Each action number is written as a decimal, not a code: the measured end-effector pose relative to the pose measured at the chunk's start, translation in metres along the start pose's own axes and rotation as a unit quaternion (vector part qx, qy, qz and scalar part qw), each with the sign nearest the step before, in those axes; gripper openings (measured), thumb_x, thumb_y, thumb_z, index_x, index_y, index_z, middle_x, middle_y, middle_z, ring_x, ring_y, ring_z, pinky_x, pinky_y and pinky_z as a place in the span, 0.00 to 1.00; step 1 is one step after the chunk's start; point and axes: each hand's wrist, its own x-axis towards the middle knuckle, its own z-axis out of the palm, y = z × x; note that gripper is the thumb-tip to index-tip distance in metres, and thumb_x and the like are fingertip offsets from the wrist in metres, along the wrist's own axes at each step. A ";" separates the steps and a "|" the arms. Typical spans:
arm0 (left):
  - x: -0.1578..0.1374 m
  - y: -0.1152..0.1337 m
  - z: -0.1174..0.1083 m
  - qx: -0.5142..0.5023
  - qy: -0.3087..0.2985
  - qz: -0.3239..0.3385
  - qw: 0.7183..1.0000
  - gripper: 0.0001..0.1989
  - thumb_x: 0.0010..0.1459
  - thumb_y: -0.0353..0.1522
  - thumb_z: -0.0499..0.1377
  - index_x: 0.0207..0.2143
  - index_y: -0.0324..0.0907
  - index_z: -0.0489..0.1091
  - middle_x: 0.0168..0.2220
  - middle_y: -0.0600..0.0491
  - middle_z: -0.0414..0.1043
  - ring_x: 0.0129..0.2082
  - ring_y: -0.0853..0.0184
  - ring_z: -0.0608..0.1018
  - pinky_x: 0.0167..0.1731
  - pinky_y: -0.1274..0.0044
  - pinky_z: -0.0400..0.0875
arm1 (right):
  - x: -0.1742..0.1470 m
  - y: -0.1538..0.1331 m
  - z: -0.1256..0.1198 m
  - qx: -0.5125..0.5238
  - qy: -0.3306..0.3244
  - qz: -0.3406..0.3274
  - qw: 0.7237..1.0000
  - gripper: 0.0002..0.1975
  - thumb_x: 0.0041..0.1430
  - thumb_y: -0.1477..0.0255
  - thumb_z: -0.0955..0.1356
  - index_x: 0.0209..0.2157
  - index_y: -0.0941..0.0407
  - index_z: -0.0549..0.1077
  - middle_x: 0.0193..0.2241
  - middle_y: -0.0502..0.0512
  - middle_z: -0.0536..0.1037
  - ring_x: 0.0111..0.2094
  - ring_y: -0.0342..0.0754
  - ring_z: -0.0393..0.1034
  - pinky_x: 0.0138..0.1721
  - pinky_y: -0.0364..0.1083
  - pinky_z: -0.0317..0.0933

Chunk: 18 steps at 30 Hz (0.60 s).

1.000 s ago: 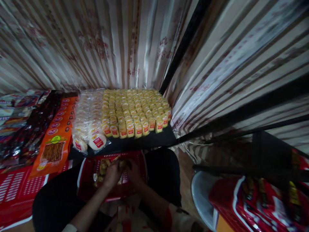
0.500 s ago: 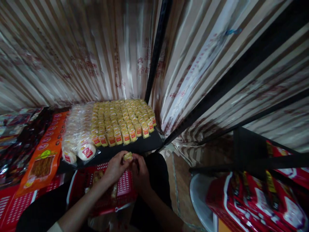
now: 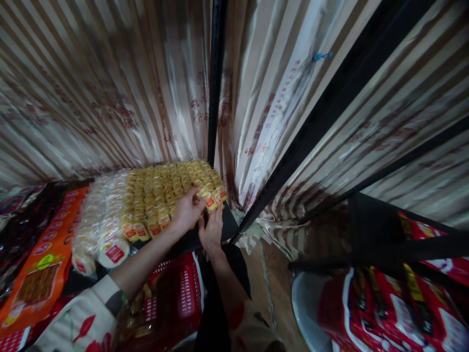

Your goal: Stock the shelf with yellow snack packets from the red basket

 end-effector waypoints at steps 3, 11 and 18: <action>0.016 0.008 0.015 0.001 -0.004 0.010 1.000 0.18 0.53 0.31 0.55 0.47 0.38 0.68 0.29 0.54 0.73 0.29 0.71 0.74 0.33 0.80 0.68 | -0.001 0.003 0.003 -0.001 0.008 0.005 1.000 0.30 0.59 0.68 0.60 0.60 0.67 0.52 0.62 0.73 0.45 0.64 0.58 0.34 0.57 0.62 0.46; 0.041 0.008 0.047 0.035 -0.043 0.036 0.998 0.18 0.54 0.32 0.54 0.47 0.38 0.68 0.34 0.51 0.75 0.33 0.69 0.75 0.37 0.78 0.68 | 0.006 0.006 -0.004 0.011 0.013 0.022 1.000 0.28 0.59 0.66 0.60 0.57 0.67 0.56 0.60 0.74 0.53 0.63 0.59 0.41 0.57 0.61 0.49; 0.051 0.009 0.061 0.102 -0.059 0.059 0.991 0.16 0.54 0.30 0.54 0.46 0.38 0.69 0.35 0.50 0.74 0.35 0.68 0.75 0.39 0.78 0.68 | 0.008 0.003 -0.004 0.011 0.017 0.014 1.000 0.26 0.59 0.70 0.59 0.57 0.67 0.55 0.59 0.73 0.56 0.62 0.57 0.45 0.57 0.59 0.51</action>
